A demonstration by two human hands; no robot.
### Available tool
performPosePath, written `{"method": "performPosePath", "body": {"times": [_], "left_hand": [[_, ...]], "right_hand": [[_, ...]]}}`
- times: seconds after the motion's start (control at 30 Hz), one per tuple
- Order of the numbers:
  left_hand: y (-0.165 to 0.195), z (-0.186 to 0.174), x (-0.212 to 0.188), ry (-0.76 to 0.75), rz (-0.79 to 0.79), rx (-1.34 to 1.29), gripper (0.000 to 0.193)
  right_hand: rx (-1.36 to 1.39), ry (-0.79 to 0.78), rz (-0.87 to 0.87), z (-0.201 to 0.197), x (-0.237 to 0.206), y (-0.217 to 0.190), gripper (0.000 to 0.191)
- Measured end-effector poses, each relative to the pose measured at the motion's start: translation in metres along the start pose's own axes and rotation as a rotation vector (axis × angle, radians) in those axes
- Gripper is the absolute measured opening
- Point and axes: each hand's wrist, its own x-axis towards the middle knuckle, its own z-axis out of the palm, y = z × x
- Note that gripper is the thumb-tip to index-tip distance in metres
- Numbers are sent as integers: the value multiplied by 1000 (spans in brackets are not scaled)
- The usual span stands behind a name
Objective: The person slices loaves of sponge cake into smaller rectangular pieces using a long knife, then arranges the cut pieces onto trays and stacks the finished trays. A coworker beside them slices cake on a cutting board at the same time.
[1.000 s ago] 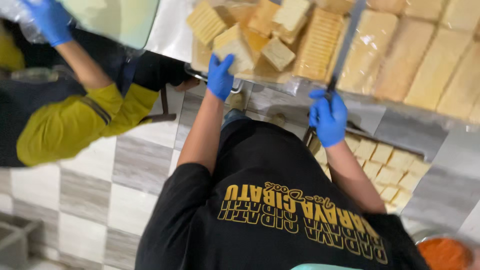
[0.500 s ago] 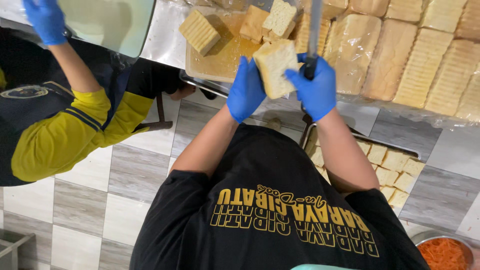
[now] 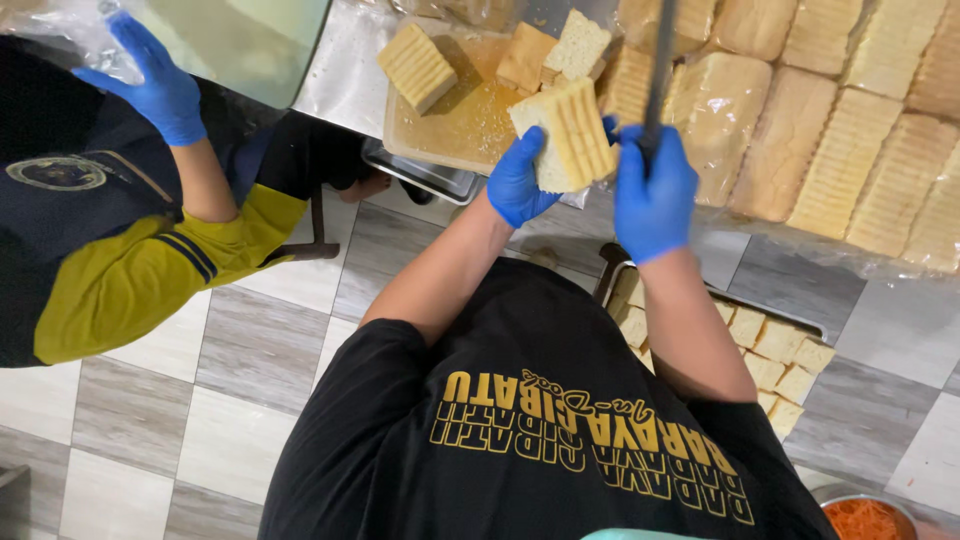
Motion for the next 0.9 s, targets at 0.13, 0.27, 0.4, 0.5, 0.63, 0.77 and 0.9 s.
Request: {"method": "performPosePath", "body": {"times": [0.13, 0.27, 0.4, 0.5, 0.63, 0.77, 0.9], "left_hand": [[14, 8, 6, -47, 32, -58, 95], [30, 20, 22, -106, 85, -60, 92], [44, 26, 32, -122, 104, -61, 89], [58, 27, 34, -125, 98, -79, 86], [78, 39, 33, -131, 97, -83, 85], [90, 55, 25, -164, 206, 252, 84], [112, 57, 23, -133, 185, 204, 83]], "right_hand": [[24, -114, 121, -33, -28, -49, 13], [6, -207, 107, -36, -39, -81, 13], [-61, -203, -86, -23, -35, -87, 14], [-58, -225, -35, -7, -32, -87, 15], [-58, -205, 16, 13, -26, -94, 13], [15, -152, -27, 30, -5, -99, 15], [-88, -167, 6, 49, 7, -100, 13]]}}
